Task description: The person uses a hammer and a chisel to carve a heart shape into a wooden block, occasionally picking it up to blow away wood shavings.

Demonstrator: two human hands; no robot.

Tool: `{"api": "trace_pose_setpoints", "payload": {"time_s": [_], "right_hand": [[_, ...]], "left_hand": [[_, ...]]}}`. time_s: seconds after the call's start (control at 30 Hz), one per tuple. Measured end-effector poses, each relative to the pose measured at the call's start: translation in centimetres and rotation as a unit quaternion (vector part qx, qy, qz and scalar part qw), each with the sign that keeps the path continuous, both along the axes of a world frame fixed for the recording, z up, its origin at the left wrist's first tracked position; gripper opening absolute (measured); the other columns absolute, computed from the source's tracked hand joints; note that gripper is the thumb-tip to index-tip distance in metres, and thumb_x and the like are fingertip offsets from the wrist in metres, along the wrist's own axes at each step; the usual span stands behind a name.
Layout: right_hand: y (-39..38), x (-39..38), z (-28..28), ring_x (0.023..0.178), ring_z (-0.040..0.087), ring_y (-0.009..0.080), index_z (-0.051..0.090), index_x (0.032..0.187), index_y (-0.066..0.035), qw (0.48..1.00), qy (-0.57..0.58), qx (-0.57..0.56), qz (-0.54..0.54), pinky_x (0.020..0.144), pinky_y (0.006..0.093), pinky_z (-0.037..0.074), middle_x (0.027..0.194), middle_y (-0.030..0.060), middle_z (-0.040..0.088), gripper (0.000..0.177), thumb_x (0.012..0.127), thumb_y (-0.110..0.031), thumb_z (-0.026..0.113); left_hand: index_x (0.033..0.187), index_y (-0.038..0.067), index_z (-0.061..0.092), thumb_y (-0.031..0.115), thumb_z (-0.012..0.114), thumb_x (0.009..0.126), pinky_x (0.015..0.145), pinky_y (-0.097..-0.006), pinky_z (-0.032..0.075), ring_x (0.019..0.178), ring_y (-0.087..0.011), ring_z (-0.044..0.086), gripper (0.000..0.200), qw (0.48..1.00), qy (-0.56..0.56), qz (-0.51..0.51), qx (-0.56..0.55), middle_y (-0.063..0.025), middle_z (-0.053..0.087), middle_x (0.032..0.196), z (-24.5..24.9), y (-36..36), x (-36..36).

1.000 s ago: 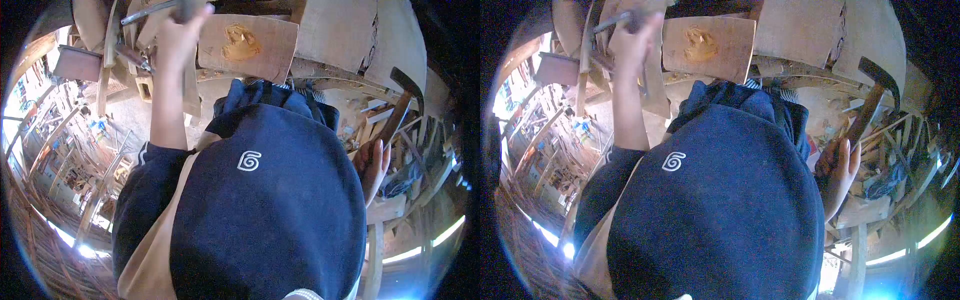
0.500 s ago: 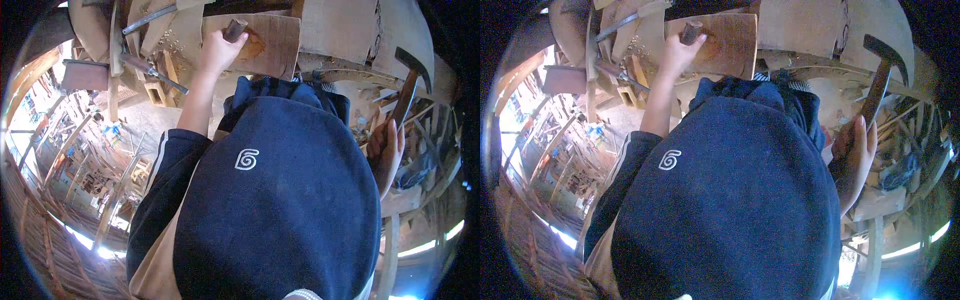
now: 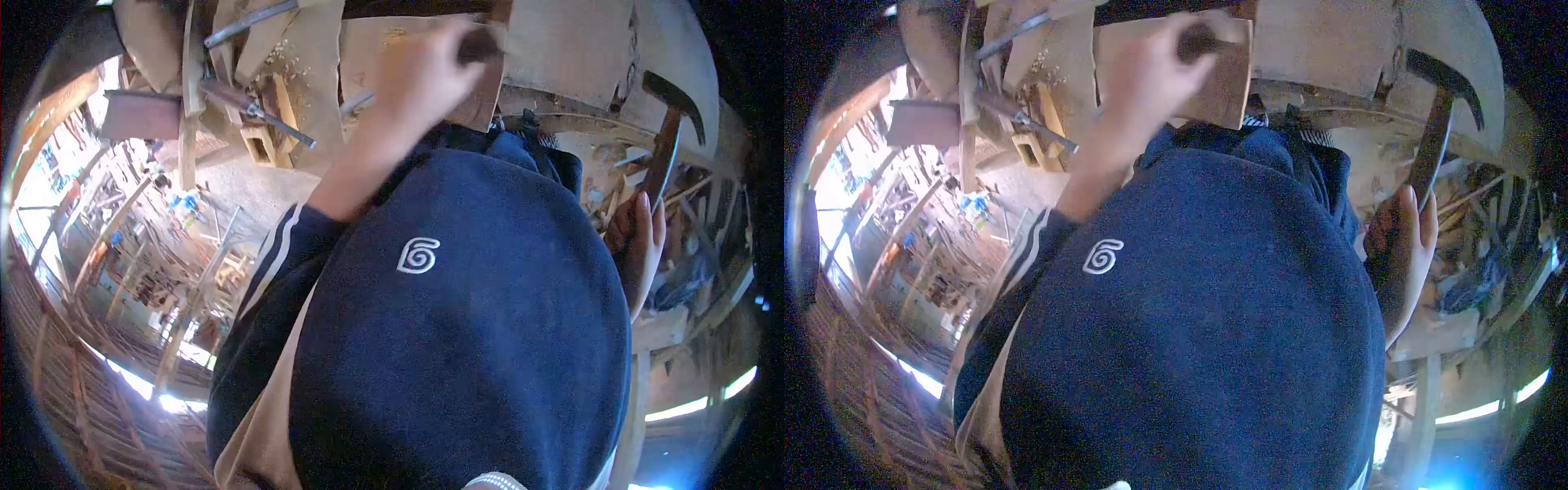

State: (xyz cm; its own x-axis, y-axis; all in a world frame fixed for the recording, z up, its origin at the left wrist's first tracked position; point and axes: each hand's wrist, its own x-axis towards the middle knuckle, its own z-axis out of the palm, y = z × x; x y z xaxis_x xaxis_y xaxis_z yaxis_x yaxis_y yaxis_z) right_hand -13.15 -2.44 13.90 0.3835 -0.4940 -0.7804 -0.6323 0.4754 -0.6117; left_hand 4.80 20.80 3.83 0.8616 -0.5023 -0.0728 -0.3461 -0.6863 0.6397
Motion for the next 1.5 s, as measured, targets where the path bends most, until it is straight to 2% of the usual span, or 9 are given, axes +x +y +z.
{"api": "trace_pose_setpoints", "payload": {"time_s": [0.17, 0.27, 0.37, 0.53, 0.63, 0.83, 0.93, 1.13, 1.5], "right_hand": [[-0.7, 0.2, 0.8, 0.049, 0.035, 0.0039, 0.049, 0.093, -0.013, 0.999, 0.022, -0.038, 0.008, 0.042, 0.0204, 0.025, 0.062, -0.004, 0.04, 0.009, 0.096, -0.019, 0.055], [-1.0, -0.3, 0.9, 0.047, 0.035, 0.0048, 0.051, 0.096, -0.013, 0.998, -0.007, -0.056, 0.014, 0.041, 0.0212, 0.025, 0.062, -0.0035, 0.042, 0.01, 0.096, -0.02, 0.056], [-1.5, -0.6, 1.3, 0.046, 0.035, 0.005, 0.051, 0.096, -0.012, 0.997, 0.013, -0.069, 0.012, 0.041, 0.0217, 0.025, 0.062, -0.0033, 0.043, 0.011, 0.095, -0.021, 0.058], [-0.2, 0.7, 2.3, 0.045, 0.035, 0.0055, 0.051, 0.096, -0.012, 0.991, 0.061, -0.115, -0.04, 0.04, 0.0217, 0.026, 0.061, -0.003, 0.043, 0.012, 0.095, -0.021, 0.058], [0.1, 0.6, 2.8, 0.044, 0.035, 0.0059, 0.05, 0.094, -0.012, 0.998, -0.012, -0.06, -0.013, 0.039, 0.0217, 0.026, 0.061, -0.0026, 0.043, 0.011, 0.096, -0.021, 0.057], [-0.2, 0.6, 2.8, 0.043, 0.034, 0.0057, 0.05, 0.094, -0.013, 0.992, 0.05, -0.119, -0.002, 0.037, 0.0222, 0.027, 0.06, -0.0022, 0.042, 0.011, 0.097, -0.022, 0.055], [-0.5, -0.1, 2.6, 0.043, 0.034, 0.0055, 0.05, 0.096, -0.013, 0.997, -0.012, -0.073, 0.019, 0.037, 0.0221, 0.026, 0.059, -0.0023, 0.042, 0.011, 0.096, -0.022, 0.056], [0.1, 0.2, 2.4, 0.043, 0.033, 0.0051, 0.051, 0.098, -0.013, 0.992, 0.051, -0.107, -0.039, 0.037, 0.0216, 0.025, 0.06, -0.0027, 0.043, 0.012, 0.096, -0.023, 0.057], [-0.9, -0.7, 1.8, 0.046, 0.035, 0.0047, 0.053, 0.103, -0.013, 0.997, 0.013, -0.074, -0.013, 0.039, 0.0204, 0.026, 0.064, -0.0026, 0.047, 0.015, 0.094, -0.023, 0.059]], "left_hand": [[0.094, 0.012, 0.063, 0.026, 0.074, 0.072, 0.061, -0.0425, 0.054, 0.071, -0.0288, 0.069, 0.028, 0.991, -0.029, -0.114, -0.067, -0.0104, 0.067, 0.075, 2.0, -8.2, -0.7], [0.092, 0.013, 0.063, 0.027, 0.075, 0.07, 0.06, -0.041, 0.054, 0.071, -0.0265, 0.069, 0.029, 0.985, -0.103, -0.077, -0.111, -0.0096, 0.067, 0.076, 1.1, -10.5, -1.4], [0.095, 0.014, 0.058, 0.031, 0.077, 0.067, 0.06, -0.0431, 0.053, 0.073, -0.0312, 0.068, 0.037, 0.99, -0.082, -0.052, -0.101, -0.0099, 0.067, 0.083, 0.8, -10.8, -1.4], [0.088, 0.013, 0.06, 0.033, 0.077, 0.067, 0.062, -0.041, 0.053, 0.074, -0.0269, 0.068, 0.034, 0.99, -0.117, -0.032, -0.075, -0.0079, 0.068, 0.081, -0.5, -9.3, -0.6], [0.086, 0.012, 0.063, 0.036, 0.077, 0.067, 0.063, -0.0396, 0.053, 0.075, -0.0228, 0.069, 0.033, 0.989, -0.118, -0.027, -0.087, -0.0054, 0.068, 0.081, -0.7, -8.6, -0.4], [0.087, 0.013, 0.066, 0.036, 0.076, 0.068, 0.065, -0.039, 0.054, 0.076, -0.0244, 0.069, 0.032, 0.984, -0.142, -0.046, -0.096, -0.0057, 0.068, 0.081, -1.3, -9.2, -1.2], [0.088, 0.014, 0.066, 0.037, 0.076, 0.068, 0.065, -0.0385, 0.054, 0.076, -0.0253, 0.069, 0.032, 0.986, -0.137, -0.05, -0.086, -0.0056, 0.068, 0.081, -1.8, -9.5, -1.5], [0.088, 0.014, 0.065, 0.038, 0.075, 0.068, 0.063, -0.0388, 0.054, 0.075, -0.0232, 0.069, 0.033, 0.988, -0.128, -0.051, -0.07, -0.0052, 0.068, 0.081, -1.7, -8.8, -0.5], [0.087, 0.013, 0.064, 0.04, 0.078, 0.066, 0.063, -0.0385, 0.054, 0.074, -0.0244, 0.068, 0.037, 0.99, -0.12, -0.056, -0.053, -0.0051, 0.067, 0.079, -2.0, -9.7, -0.7]]}}
